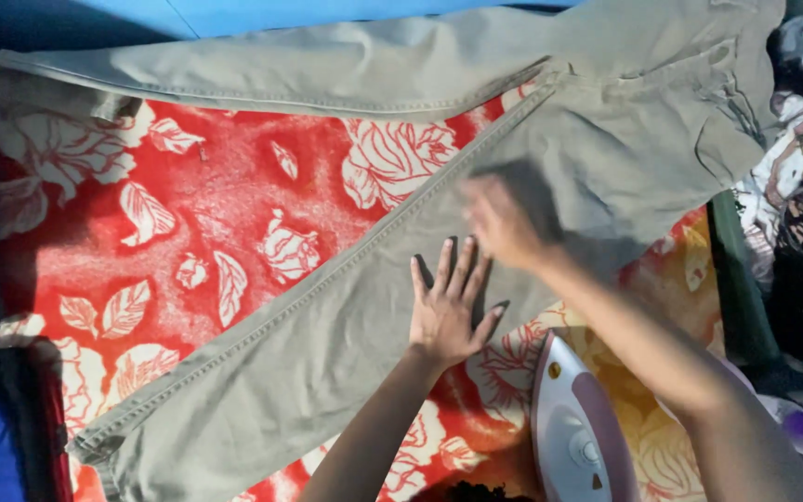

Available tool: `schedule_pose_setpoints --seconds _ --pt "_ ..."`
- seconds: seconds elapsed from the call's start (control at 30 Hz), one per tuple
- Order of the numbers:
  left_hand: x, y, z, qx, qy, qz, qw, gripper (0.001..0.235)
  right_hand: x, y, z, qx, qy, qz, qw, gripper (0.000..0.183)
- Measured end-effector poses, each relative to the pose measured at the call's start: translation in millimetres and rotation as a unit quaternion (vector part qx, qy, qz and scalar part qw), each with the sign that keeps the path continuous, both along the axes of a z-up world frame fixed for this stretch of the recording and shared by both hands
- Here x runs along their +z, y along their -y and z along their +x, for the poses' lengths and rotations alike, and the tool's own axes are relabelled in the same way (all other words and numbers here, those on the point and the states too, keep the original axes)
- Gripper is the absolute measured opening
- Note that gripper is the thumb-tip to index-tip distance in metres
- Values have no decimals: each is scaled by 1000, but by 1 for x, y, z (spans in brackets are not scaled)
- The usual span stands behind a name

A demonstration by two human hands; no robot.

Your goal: The person irons a pair of khaki pants on a floral-patterned ironing board. They use a pink iron to smooth the fabric, adjusting the pants with their hands and occasionally spraying them with a water bottle before continuing to iron different sections.

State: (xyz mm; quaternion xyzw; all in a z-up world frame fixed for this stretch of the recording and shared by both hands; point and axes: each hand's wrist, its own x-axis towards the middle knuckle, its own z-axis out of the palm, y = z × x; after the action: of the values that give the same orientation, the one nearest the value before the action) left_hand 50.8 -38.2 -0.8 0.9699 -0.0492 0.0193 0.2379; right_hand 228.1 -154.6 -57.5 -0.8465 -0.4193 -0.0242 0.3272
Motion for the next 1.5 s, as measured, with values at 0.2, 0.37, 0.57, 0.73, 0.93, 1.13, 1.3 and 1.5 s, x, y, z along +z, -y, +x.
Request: schedule_pose_setpoints --seconds 0.2,0.37,0.57,0.73,0.93,1.13,1.3,1.5 --pt "15 -13 -14 61 -72 6 996 88 71 84 28 -93 -25 -341 935 69" --pt "30 -21 -21 73 -100 27 992 96 87 85 16 -162 -46 -282 944 68" --pt "32 -20 -24 69 -124 30 989 101 79 119 35 -115 -32 -297 947 68" --pt "31 -19 -19 82 -127 35 988 103 70 127 82 -293 -80 -357 883 74" --pt "32 -23 -18 88 -118 24 989 105 72 65 57 -32 41 -265 963 72" --pt "24 -65 -51 87 -102 4 991 93 61 60 66 -244 -79 -315 914 61" --pt "25 -134 -120 131 -19 39 990 80 32 0 1 -467 -33 -221 856 70" --pt "28 -213 -200 219 -68 93 969 81 58 -92 -143 -285 -76 -226 928 80"
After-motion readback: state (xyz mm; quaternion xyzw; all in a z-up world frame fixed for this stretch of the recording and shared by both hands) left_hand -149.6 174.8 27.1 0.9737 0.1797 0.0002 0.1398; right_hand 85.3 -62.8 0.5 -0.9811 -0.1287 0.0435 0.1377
